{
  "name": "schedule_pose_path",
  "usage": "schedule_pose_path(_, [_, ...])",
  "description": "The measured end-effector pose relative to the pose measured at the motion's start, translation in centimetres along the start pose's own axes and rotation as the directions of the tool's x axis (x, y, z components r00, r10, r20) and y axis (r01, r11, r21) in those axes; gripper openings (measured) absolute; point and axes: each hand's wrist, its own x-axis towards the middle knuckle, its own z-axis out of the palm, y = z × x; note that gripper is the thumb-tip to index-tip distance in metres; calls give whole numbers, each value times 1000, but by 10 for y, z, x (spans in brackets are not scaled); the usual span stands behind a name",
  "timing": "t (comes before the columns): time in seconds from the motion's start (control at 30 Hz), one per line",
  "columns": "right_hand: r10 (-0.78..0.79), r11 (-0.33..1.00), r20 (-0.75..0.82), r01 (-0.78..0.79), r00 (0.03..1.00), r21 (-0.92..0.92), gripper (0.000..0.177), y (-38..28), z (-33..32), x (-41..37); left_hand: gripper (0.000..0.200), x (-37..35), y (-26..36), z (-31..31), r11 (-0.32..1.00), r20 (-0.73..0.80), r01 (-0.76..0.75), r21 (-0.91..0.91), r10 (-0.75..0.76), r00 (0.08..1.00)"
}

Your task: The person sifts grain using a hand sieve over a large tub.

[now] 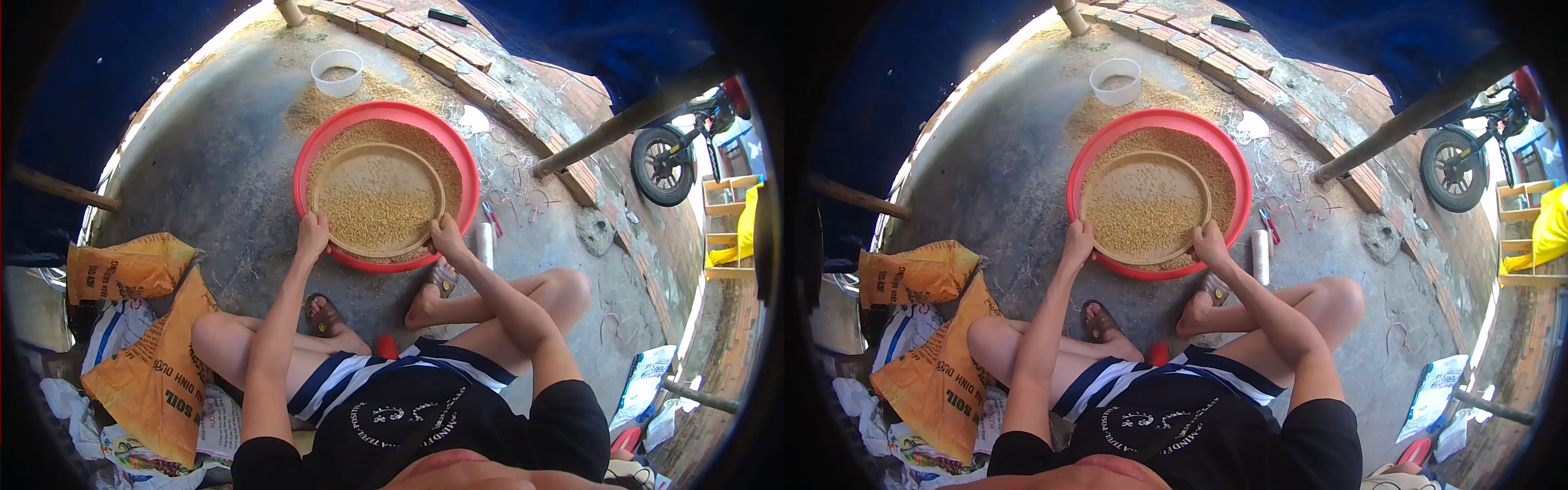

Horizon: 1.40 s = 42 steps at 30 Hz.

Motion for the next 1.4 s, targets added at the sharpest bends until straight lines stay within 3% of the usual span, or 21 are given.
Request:
schedule_pose_path(0.03, [-109, 991, -128, 118, 986, 65, 23, -4, 3, -1, 25, 5, 4, -2, 940, -174, -304, 154, 329, 928])
schedule_pose_path(0.07, [-205, 964, -258, 240, 944, 112, 24, -7, 5, -2, 25, 9, 7, -3, 772, -284, -534, 344, 628, 725])
schedule_pose_path(0.17, [-106, 979, -193, 136, 976, 152, 21, 0, 8, 1, 24, 8, 25, -7, 757, -271, -555, 345, 646, 713])
schedule_pose_path(0.2, [-102, 980, -188, 131, 977, 149, 21, 12, 8, 8, 24, 6, 21, -6, 762, -273, -549, 344, 641, 717])
schedule_pose_path(0.23, [12, 993, -33, -8, 999, 121, 17, 25, 8, 17, 24, 3, 17, -6, 917, -189, -334, 218, 375, 907])
schedule_pose_path(0.27, [132, 987, 116, -141, 984, 74, 18, 38, 7, 24, 24, 1, 12, -6, 990, -63, -68, 120, 76, 995])
schedule_pose_path(0.4, [18, 992, 93, -29, 996, 122, 21, 4, 12, -7, 24, 8, -31, -6, 1000, 57, -20, -2, 20, 998])
schedule_pose_path(0.47, [-209, 975, 16, 207, 978, 84, 25, -31, 20, -28, 25, 12, -49, -9, 937, 147, 131, -325, -87, 985])
schedule_pose_path(0.6, [-211, 967, 49, 201, 976, 158, 27, -45, 15, -16, 25, 3, -27, -19, 875, 113, 109, -472, -63, 992])
schedule_pose_path(0.67, [-131, 980, 92, 115, 987, 161, 24, -20, 11, 5, 23, 5, -19, -22, 942, 29, -39, -334, 52, 998])
schedule_pose_path(0.7, [-96, 988, 69, 87, 993, 125, 23, -14, 12, 5, 23, 0, -10, -22, 993, -45, -42, -108, 38, 998])
schedule_pose_path(0.73, [-62, 995, 41, 58, 997, 86, 21, -7, 12, 6, 23, -3, -8, -20, 993, -54, -41, -113, 35, 998])
schedule_pose_path(0.8, [-142, 989, 15, 141, 990, 54, 20, -6, 10, 1, 25, -9, 0, -14, 924, -285, -379, 51, 377, 881])
schedule_pose_path(0.87, [-424, 906, -91, 422, 901, -39, 18, -17, 6, -9, 26, -18, 11, -11, 910, -326, -414, -15, 387, 862])
schedule_pose_path(0.93, [-336, 942, -82, 332, 938, -56, 17, -12, 7, 1, 25, -16, 2, -9, 890, -342, -452, 64, 445, 828])
schedule_pose_path(1.07, [-124, 992, -34, 123, 992, -26, 14, -9, 18, 6, 24, -16, -11, -7, 964, -265, -266, -22, 251, 931])
schedule_pose_path(1.1, [-127, 992, -29, 126, 992, -29, 14, -11, 19, 2, 24, -18, -9, -10, 963, -259, -260, -68, 234, 937])
schedule_pose_path(1.17, [-326, 945, -27, 326, 945, 8, 20, -17, 18, -8, 24, -23, 0, -19, 958, -259, -263, -113, 228, 939])
schedule_pose_path(1.2, [-335, 942, -26, 336, 942, 7, 20, -26, 18, -16, 24, -28, 6, -24, 934, -287, -320, -159, 267, 920])
schedule_pose_path(1.27, [-501, 865, -48, 500, 864, -42, 20, -41, 20, -33, 24, -30, 6, -28, 906, -321, -370, -204, 296, 900])
schedule_pose_path(1.4, [-357, 934, 6, 357, 934, -11, 20, -32, 25, -15, 26, -30, -10, -30, 942, -241, -236, -240, 178, 954])
